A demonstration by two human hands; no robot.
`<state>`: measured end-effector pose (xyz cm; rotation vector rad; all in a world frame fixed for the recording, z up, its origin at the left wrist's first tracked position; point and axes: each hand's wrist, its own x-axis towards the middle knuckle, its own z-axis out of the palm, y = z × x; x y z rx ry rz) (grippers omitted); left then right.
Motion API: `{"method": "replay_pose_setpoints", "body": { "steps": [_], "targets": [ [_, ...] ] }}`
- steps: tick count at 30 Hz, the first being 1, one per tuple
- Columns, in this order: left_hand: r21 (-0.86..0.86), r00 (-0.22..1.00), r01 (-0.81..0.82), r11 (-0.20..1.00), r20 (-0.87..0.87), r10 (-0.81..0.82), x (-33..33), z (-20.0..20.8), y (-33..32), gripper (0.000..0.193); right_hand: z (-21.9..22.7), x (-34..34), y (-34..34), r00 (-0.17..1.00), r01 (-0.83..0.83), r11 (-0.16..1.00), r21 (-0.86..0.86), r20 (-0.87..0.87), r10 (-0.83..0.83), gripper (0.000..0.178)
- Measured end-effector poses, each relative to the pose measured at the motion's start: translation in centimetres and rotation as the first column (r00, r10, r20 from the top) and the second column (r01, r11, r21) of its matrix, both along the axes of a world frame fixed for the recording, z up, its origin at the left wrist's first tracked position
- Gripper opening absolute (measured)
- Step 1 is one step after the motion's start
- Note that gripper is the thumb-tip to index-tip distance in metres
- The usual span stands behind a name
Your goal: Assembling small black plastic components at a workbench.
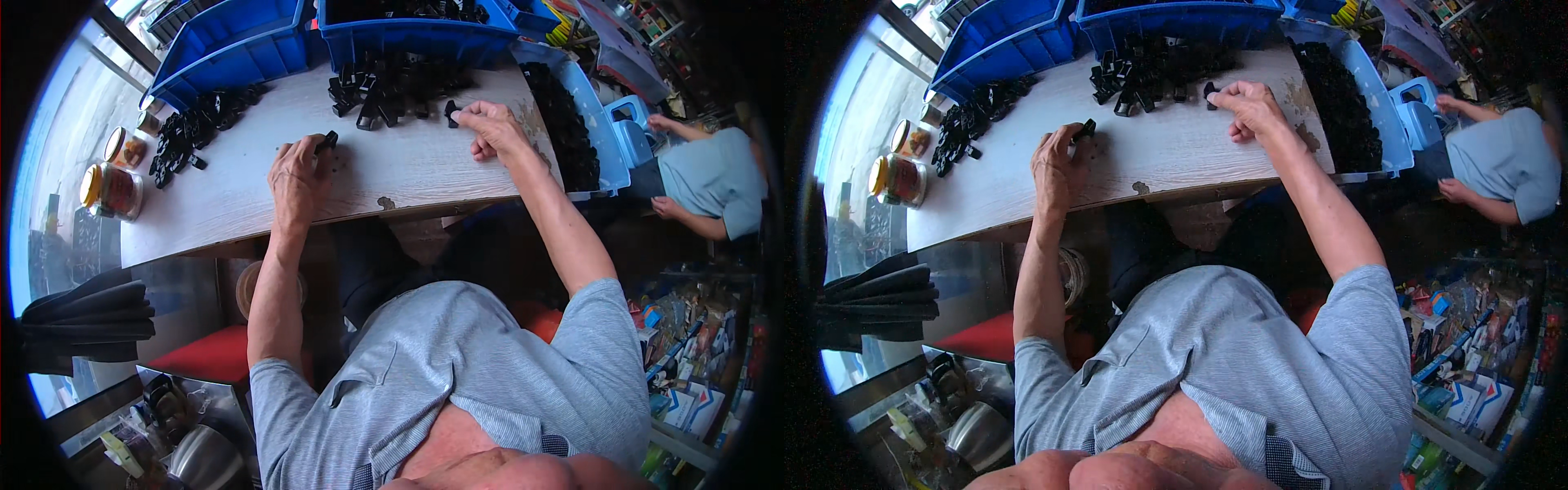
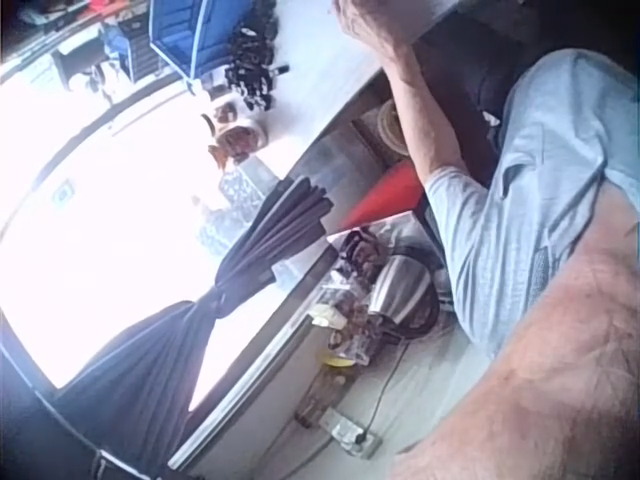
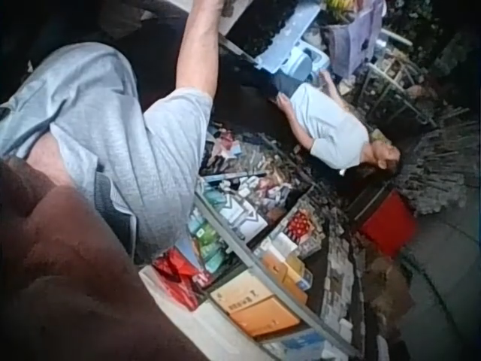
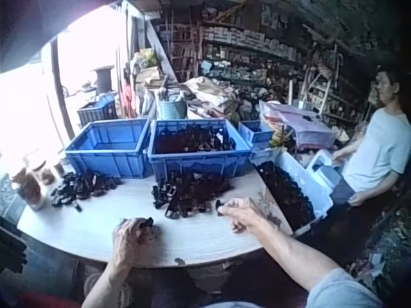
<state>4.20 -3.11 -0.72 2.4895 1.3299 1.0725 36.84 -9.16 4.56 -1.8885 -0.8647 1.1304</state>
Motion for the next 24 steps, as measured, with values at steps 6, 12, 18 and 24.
{"method": "replay_pose_setpoints", "body": {
  "steps": [6,12,18,24],
  "targets": [
    [-0.017,1.0,-0.002,1.0,-0.004,0.002,0.1,0.1,0.0,0.024,-0.4,0.6,-0.2,0.999,-0.036,0.99,0.138,0.009,0.036,0.04],
    [0.01,1.0,0.003,1.0,-0.021,-0.002,0.2,0.3,-0.1,0.023,-0.2,1.0,1.2,0.968,-0.248,0.966,0.078,0.062,0.243,0.045],
    [0.082,1.0,0.021,0.996,-0.003,-0.021,0.3,-0.2,0.1,0.023,-0.6,-0.2,1.8,0.958,-0.201,0.98,-0.008,0.205,0.199,0.035],
    [0.083,1.0,0.013,0.996,-0.001,-0.013,0.0,-0.3,0.3,0.024,-0.1,-0.2,1.3,0.974,-0.203,0.978,-0.051,0.095,0.207,0.039]
  ]
}}
